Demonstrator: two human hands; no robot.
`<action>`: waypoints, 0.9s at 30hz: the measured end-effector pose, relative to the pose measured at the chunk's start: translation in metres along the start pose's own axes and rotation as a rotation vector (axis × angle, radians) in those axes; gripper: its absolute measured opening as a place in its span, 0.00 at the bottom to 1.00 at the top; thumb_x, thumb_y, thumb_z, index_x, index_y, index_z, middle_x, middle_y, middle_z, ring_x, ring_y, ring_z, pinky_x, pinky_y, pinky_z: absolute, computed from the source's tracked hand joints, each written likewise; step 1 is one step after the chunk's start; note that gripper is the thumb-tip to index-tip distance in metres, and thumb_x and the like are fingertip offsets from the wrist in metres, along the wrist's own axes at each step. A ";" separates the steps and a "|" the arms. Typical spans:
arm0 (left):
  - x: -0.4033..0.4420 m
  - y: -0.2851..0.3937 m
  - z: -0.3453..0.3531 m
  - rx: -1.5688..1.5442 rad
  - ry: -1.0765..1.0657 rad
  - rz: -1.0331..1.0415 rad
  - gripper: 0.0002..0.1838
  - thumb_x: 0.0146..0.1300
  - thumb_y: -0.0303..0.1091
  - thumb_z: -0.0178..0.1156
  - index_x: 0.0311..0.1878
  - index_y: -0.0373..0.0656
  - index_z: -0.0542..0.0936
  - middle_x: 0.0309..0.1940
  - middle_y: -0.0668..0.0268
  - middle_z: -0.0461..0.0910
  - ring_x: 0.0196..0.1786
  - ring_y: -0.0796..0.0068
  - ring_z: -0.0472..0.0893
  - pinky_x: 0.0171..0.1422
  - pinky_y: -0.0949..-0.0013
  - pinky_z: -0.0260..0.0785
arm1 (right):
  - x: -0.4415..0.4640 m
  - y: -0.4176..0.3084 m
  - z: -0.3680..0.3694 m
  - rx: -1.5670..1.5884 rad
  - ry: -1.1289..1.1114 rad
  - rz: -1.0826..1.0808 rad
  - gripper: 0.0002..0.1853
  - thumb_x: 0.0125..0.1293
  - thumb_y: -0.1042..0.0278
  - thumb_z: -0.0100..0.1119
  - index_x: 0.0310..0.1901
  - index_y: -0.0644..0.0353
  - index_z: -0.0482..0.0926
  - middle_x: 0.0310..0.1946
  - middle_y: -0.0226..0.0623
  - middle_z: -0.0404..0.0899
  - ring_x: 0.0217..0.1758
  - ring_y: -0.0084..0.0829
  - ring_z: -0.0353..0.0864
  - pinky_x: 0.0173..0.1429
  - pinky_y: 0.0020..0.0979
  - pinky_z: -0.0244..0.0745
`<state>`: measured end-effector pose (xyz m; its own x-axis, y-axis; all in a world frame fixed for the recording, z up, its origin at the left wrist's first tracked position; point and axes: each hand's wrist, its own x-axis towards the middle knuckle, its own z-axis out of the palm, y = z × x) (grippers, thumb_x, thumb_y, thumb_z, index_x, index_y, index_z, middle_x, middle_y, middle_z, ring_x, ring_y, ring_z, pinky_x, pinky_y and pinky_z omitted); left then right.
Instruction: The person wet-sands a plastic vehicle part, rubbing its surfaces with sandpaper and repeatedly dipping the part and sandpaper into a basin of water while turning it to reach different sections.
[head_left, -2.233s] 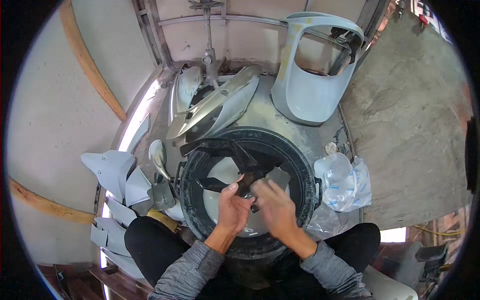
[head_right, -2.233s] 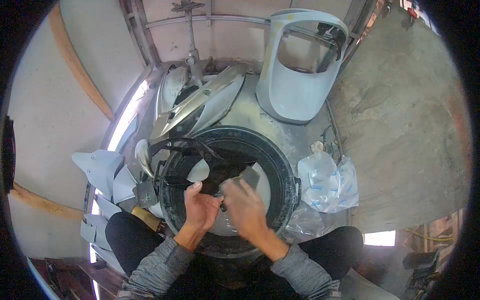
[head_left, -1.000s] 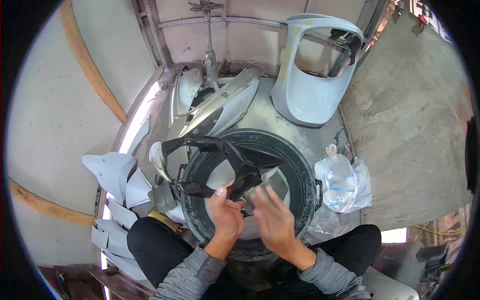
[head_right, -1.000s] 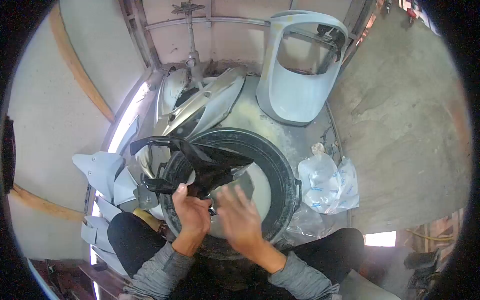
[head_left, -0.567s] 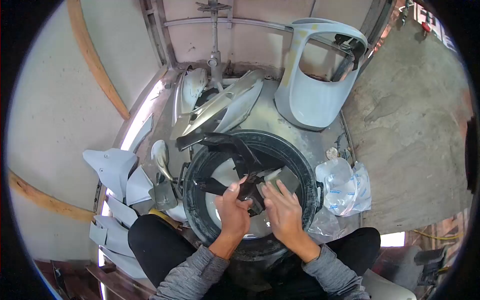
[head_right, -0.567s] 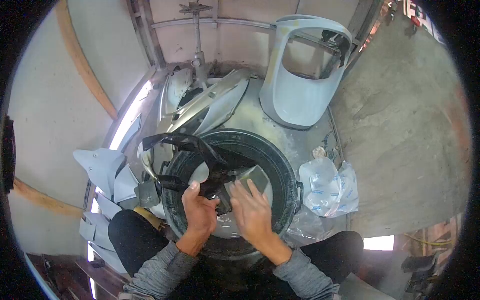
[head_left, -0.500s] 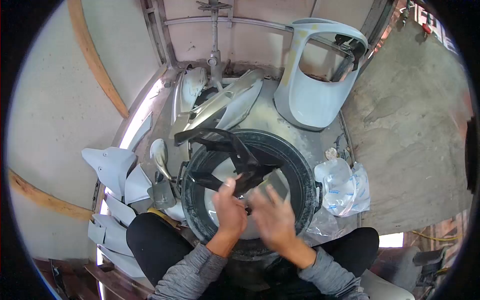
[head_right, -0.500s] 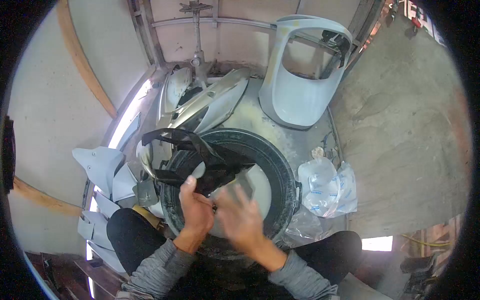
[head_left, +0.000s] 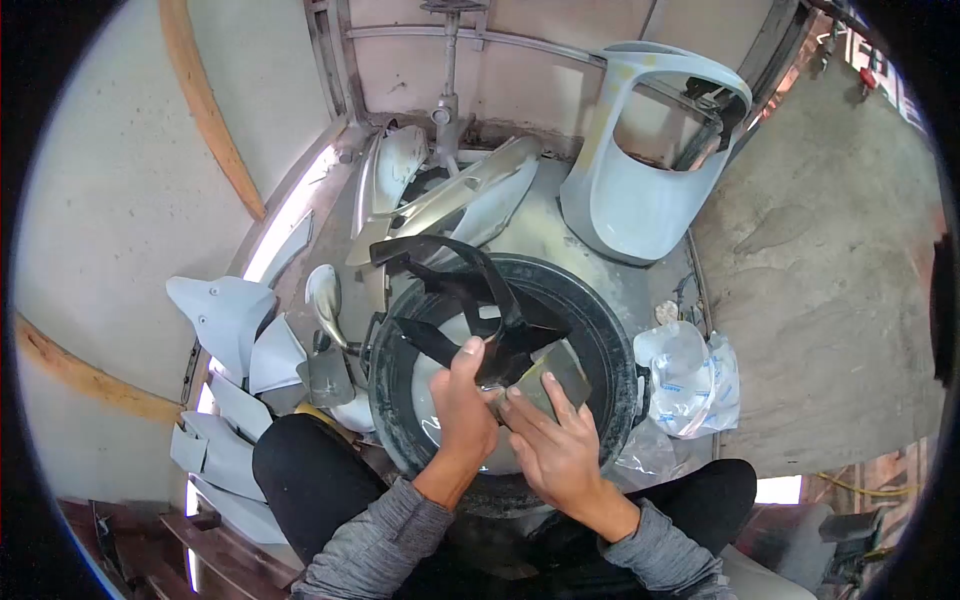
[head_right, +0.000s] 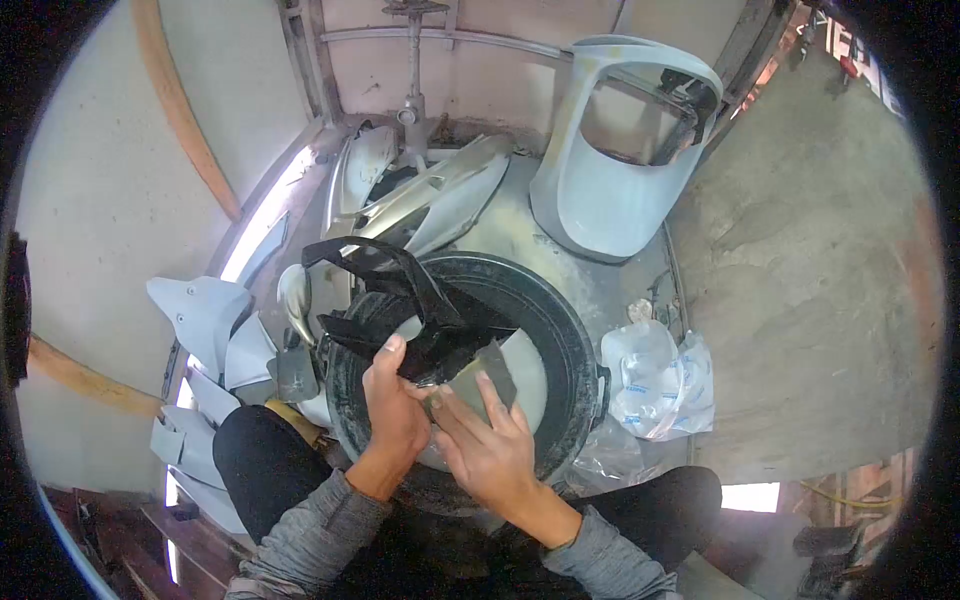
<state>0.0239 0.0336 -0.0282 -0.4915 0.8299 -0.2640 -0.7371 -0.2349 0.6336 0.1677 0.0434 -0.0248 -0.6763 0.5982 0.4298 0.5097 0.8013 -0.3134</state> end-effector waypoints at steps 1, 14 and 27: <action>-0.001 0.001 0.001 -0.008 0.003 -0.021 0.20 0.70 0.41 0.59 0.51 0.31 0.83 0.45 0.60 0.85 0.44 0.74 0.84 0.43 0.69 0.77 | -0.004 0.003 -0.001 0.006 -0.004 0.008 0.19 0.62 0.65 0.66 0.55 0.56 0.85 0.58 0.36 0.82 0.68 0.54 0.73 0.54 0.50 0.70; -0.002 0.001 -0.001 0.413 -0.025 0.145 0.22 0.75 0.45 0.60 0.50 0.31 0.85 0.40 0.66 0.85 0.39 0.82 0.80 0.42 0.77 0.72 | 0.002 -0.011 -0.012 0.172 -0.065 0.078 0.16 0.74 0.60 0.52 0.52 0.56 0.86 0.59 0.39 0.82 0.69 0.55 0.72 0.58 0.49 0.68; -0.001 -0.007 0.002 0.449 -0.216 0.401 0.20 0.76 0.40 0.58 0.57 0.32 0.83 0.45 0.67 0.85 0.45 0.82 0.79 0.52 0.76 0.70 | 0.005 0.007 -0.013 0.063 0.013 0.143 0.13 0.69 0.63 0.59 0.51 0.54 0.86 0.59 0.34 0.81 0.67 0.53 0.73 0.57 0.50 0.68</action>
<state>0.0300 0.0356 -0.0306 -0.5499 0.8157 0.1793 -0.2264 -0.3522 0.9081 0.1744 0.0516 -0.0138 -0.5921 0.7066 0.3876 0.5659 0.7069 -0.4242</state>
